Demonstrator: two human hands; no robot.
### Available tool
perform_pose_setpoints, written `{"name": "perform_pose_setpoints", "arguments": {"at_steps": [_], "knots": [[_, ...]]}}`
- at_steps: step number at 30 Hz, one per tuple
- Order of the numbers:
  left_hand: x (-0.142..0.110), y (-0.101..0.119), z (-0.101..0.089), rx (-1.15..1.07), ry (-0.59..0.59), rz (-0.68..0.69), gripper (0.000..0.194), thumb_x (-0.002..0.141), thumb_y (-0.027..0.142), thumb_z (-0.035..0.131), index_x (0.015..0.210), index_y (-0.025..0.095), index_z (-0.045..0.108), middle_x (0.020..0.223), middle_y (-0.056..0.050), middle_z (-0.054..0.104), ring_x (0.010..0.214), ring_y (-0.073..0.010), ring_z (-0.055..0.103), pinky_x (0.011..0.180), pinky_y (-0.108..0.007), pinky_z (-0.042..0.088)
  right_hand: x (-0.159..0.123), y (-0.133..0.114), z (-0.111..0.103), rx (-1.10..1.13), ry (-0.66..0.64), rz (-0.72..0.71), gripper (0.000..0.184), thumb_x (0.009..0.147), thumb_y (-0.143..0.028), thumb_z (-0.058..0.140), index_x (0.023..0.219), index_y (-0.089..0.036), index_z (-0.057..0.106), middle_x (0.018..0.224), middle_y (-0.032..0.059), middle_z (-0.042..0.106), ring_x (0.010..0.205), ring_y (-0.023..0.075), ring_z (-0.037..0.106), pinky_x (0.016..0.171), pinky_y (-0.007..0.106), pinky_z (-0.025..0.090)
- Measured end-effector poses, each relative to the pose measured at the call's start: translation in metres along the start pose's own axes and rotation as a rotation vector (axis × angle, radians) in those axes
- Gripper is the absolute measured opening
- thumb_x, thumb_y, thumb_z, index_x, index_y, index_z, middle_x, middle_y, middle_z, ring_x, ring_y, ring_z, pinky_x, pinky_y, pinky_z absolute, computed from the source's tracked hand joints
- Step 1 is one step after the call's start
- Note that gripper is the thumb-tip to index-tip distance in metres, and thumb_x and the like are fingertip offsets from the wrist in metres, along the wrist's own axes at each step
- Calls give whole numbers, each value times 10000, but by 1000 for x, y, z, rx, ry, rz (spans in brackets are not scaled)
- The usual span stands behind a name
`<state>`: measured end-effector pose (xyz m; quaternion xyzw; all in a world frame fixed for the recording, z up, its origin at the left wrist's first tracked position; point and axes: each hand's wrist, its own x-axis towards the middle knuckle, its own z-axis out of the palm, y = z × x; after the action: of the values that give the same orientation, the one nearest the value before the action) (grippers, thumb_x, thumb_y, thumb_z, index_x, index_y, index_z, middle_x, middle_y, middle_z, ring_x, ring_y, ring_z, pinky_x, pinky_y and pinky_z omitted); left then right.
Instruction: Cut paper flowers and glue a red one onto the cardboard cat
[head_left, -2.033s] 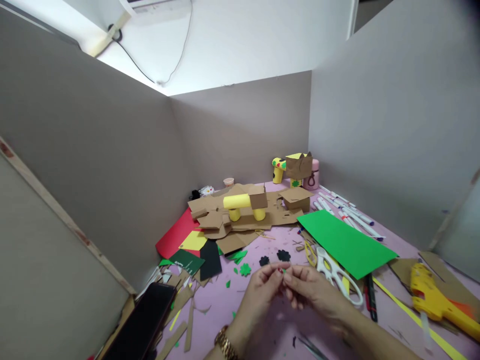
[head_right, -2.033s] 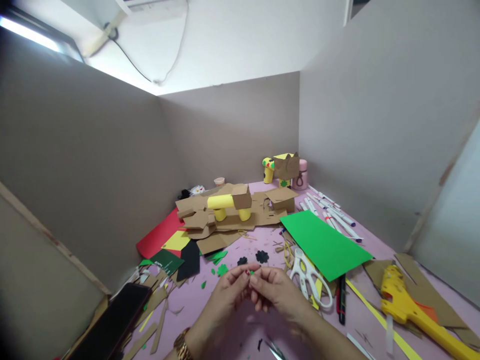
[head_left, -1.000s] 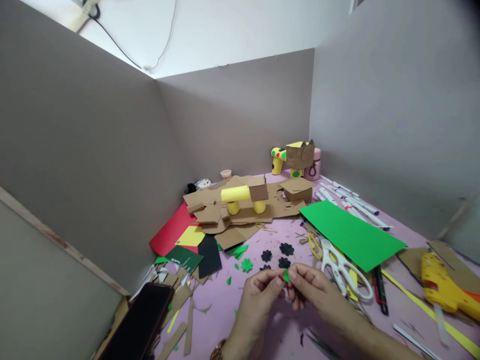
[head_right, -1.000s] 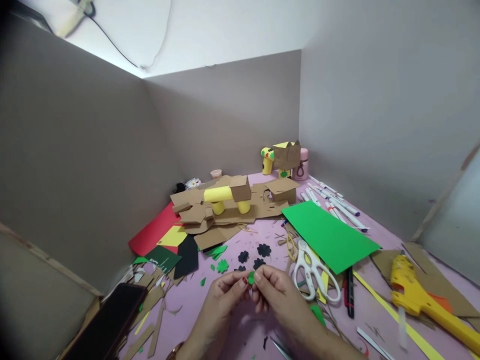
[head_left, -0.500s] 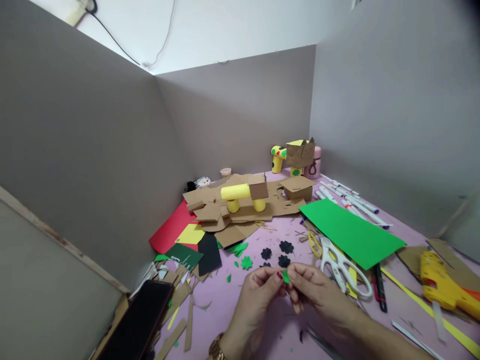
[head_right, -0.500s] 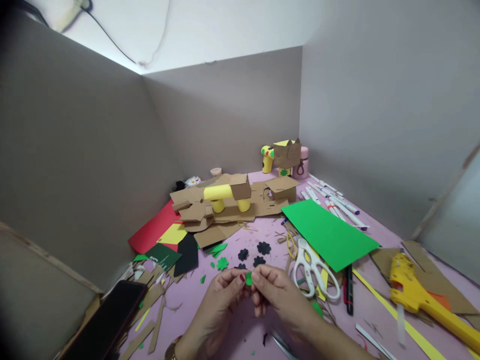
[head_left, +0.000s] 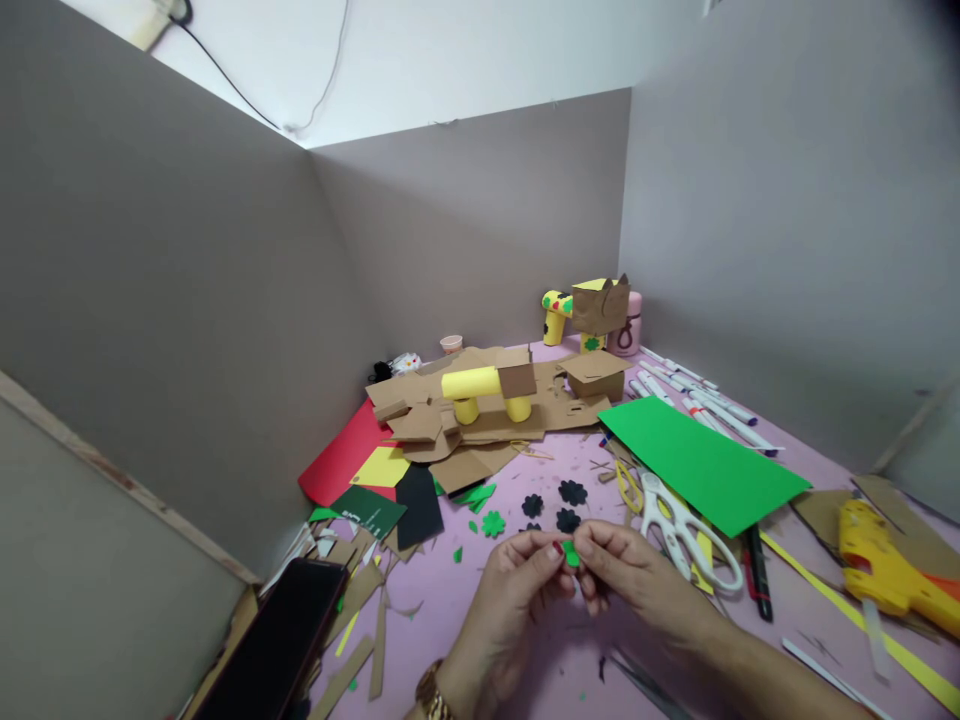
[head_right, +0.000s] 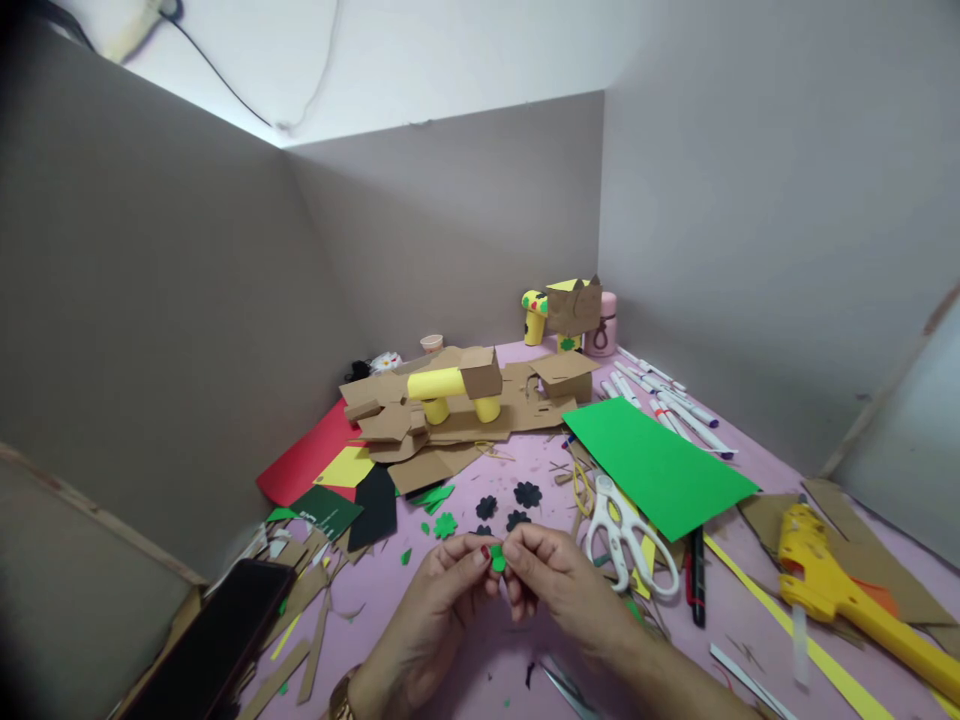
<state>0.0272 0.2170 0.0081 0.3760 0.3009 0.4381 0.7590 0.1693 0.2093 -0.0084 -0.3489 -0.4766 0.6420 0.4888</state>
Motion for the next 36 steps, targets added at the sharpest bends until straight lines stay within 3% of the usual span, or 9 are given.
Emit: {"name": "perform_pose_setpoints", "arguments": {"at_steps": [7, 11, 20, 25, 30, 36], "knots": [[1, -1, -1, -23, -13, -17, 174, 691, 260, 735, 734, 99, 685, 558, -16, 616, 534, -128, 574, 582, -250, 460, 2, 0, -4, -29, -43, -25, 391, 790, -523, 606, 658, -157, 567, 534, -32, 575, 456, 82, 504, 479, 203, 402], [0, -1, 3, -100, -48, -26, 205, 703, 276, 731, 626, 110, 638, 525, -10, 592, 526, -154, 592, 578, -285, 483, 1, 0, -4, -31, -73, -33, 381, 795, -502, 614, 651, -150, 583, 542, -30, 577, 468, 82, 509, 490, 206, 407], [-1, 1, 1, -109, -39, -83, 154, 673, 216, 763, 708, 86, 687, 535, -9, 616, 495, -88, 572, 555, -190, 451, 1, -1, -4, -22, -77, -32, 384, 796, -500, 614, 646, -149, 573, 541, -30, 578, 467, 75, 489, 482, 202, 385], [0, 1, 1, -91, -66, -54, 172, 691, 242, 751, 694, 87, 677, 521, -12, 608, 517, -118, 595, 580, -225, 476, 0, -2, -5, -25, -89, -28, 370, 795, -481, 626, 647, -145, 577, 559, -23, 590, 479, 76, 494, 490, 203, 389], [1, -1, -3, -99, -25, -92, 134, 714, 202, 732, 723, 83, 673, 576, -34, 643, 518, -87, 597, 534, -157, 459, 0, -5, -4, -9, -111, -22, 369, 787, -488, 631, 660, -146, 577, 574, -18, 601, 490, 79, 505, 501, 205, 404], [1, 0, -1, -164, -97, -140, 145, 725, 193, 722, 668, 74, 663, 547, -27, 634, 499, -83, 602, 530, -156, 485, 0, -6, -3, 12, -124, -3, 375, 777, -498, 638, 655, -151, 566, 566, -22, 597, 481, 77, 513, 488, 199, 419]]}}
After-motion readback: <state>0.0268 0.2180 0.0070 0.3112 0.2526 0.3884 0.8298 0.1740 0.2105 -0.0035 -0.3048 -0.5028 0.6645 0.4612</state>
